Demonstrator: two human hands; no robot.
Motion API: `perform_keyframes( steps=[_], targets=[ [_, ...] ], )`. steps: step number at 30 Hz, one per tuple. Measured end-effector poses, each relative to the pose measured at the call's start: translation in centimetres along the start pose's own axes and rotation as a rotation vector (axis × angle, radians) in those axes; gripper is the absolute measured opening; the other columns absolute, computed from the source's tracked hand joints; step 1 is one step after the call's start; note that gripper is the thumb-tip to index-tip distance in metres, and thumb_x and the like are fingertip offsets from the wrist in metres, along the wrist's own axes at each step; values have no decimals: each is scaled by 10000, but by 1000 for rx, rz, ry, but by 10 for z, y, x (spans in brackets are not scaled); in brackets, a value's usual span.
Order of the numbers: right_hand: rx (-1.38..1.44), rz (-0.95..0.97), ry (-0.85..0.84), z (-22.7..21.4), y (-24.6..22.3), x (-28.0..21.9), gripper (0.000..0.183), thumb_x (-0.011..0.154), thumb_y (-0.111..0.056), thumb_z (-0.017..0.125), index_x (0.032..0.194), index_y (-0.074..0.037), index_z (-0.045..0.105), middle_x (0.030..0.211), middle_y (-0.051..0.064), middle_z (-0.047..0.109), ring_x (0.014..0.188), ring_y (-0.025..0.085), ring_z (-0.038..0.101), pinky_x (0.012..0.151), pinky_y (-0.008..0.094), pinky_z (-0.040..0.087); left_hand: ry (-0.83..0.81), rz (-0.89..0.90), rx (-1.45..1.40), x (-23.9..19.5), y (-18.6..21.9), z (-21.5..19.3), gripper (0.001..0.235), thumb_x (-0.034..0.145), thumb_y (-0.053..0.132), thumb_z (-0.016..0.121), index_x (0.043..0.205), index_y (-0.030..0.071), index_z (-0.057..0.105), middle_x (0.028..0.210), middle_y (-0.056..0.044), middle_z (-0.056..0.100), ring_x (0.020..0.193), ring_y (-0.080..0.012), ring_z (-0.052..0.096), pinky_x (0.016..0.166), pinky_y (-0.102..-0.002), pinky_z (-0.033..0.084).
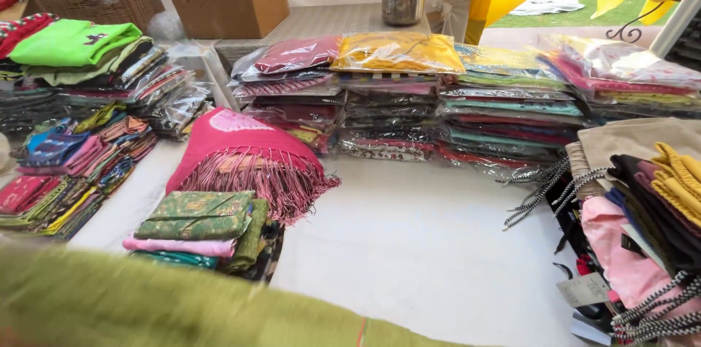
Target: The person unfolds a green patterned scarf, smooths it on a table, and folds it into a neat square before placing it in a cardboard box. They then unfold a pink patterned scarf, smooth it out, and fold it into a smaller square.
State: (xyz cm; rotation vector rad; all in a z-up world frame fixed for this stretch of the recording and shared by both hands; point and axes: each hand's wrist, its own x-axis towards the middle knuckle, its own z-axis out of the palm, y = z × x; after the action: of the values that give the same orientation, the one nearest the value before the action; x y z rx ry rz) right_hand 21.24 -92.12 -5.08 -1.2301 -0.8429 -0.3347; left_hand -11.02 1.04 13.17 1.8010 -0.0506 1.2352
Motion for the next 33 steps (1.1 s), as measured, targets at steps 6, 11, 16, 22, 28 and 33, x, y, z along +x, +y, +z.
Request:
perform_keyframes(
  steps=[6, 11, 16, 22, 28, 33],
  targets=[
    [196, -99, 58, 132, 47, 71, 178, 1036, -223, 646, 1150, -95, 600, 1027, 117, 709, 754, 151, 667, 627, 288, 552, -37, 7, -469, 22, -29, 199, 160, 1104, 59, 633, 1262, 38, 623, 1112, -88, 688, 911, -154, 651, 774, -277, 562],
    [347, -202, 90, 271, 32, 149, 166, 1063, -213, 634, 1158, -82, 595, 1040, 125, 714, 743, 143, 664, 614, 277, 550, -90, 31, -879, 33, -8, 383, 210, 1079, 92, 675, 1272, 50, 605, 1133, -88, 679, 923, -184, 655, 761, -312, 579],
    [497, -274, 113, 345, 35, 203, 157, 1090, -202, 623, 1165, -69, 590, 1053, 134, 718, 731, 135, 660, 602, 266, 547, -300, 99, -996, 15, 61, 498, 209, 1054, 60, 622, 1260, 63, 581, 1109, -72, 687, 927, -161, 695, 776, -306, 610],
    [477, -273, 192, 328, 80, 225, 153, 1103, -191, 622, 1176, -62, 588, 1086, 98, 697, 857, 116, 658, 739, 246, 547, -517, 146, -806, -2, 94, 527, 171, 1071, -42, 554, 1234, 2, 584, 1093, -64, 680, 1012, -101, 657, 895, -241, 542],
    [321, -242, 155, 310, 104, 230, 146, 1075, -210, 644, 1154, -88, 630, 1143, 2, 667, 1074, 74, 633, 967, 214, 517, -554, 88, -908, -6, 88, 530, 155, 1053, -58, 560, 1191, 7, 589, 1110, -68, 694, 1064, -95, 659, 943, -239, 542],
    [331, -216, 95, 309, 97, 228, 133, 1044, -189, 683, 1132, -95, 650, 1145, 9, 677, 1058, 88, 648, 929, 223, 529, -547, 102, -963, -10, 82, 523, 143, 1044, -77, 570, 1173, -15, 587, 1130, -94, 713, 1074, -112, 671, 944, -257, 561]
  ],
)
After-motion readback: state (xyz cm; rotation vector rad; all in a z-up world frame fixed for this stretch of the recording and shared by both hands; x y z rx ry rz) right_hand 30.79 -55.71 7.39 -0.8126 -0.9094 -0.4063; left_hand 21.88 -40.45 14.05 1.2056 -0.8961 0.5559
